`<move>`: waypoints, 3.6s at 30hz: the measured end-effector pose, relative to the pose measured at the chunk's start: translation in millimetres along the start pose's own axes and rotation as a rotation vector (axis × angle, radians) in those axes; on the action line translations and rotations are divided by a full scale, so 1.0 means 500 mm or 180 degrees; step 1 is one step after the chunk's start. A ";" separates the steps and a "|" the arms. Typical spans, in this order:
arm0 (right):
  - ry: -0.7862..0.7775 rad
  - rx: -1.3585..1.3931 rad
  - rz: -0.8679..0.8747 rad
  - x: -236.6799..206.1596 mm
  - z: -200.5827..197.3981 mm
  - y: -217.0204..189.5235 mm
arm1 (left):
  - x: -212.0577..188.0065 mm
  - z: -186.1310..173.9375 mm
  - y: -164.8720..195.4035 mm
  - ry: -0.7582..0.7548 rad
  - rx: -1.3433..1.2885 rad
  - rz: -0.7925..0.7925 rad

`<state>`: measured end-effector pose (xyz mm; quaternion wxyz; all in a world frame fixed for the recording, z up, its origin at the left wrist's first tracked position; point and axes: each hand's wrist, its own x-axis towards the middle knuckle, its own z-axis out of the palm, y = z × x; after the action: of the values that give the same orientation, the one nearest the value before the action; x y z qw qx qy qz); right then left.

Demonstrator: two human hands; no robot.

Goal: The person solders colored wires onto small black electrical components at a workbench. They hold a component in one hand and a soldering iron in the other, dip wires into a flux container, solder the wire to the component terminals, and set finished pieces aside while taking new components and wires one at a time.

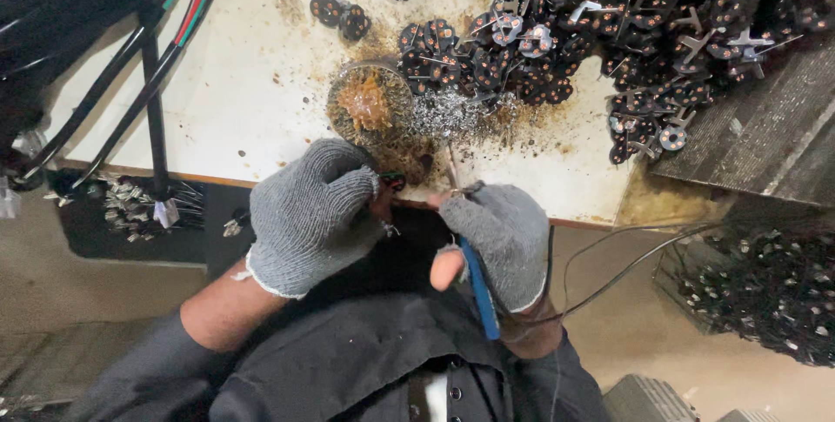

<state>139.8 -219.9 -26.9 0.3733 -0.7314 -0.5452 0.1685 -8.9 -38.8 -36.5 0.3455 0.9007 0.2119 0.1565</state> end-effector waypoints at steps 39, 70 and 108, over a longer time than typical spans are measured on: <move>-0.0437 -0.0558 -0.0792 0.119 0.064 -0.051 | 0.048 -0.145 -0.097 -0.0079 0.0006 0.0170; -0.0233 -0.0621 -0.1023 0.066 0.057 -0.037 | 0.025 -0.135 -0.074 -0.0027 -0.0102 0.0246; 0.0572 0.1547 0.1695 0.048 0.065 -0.188 | -0.055 -0.147 -0.011 -0.0009 -0.0092 0.0215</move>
<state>63.6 -174.2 23.8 0.5256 -0.7495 -0.2449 0.3193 -65.7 -7.5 8.3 0.3533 0.9025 0.1786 0.1698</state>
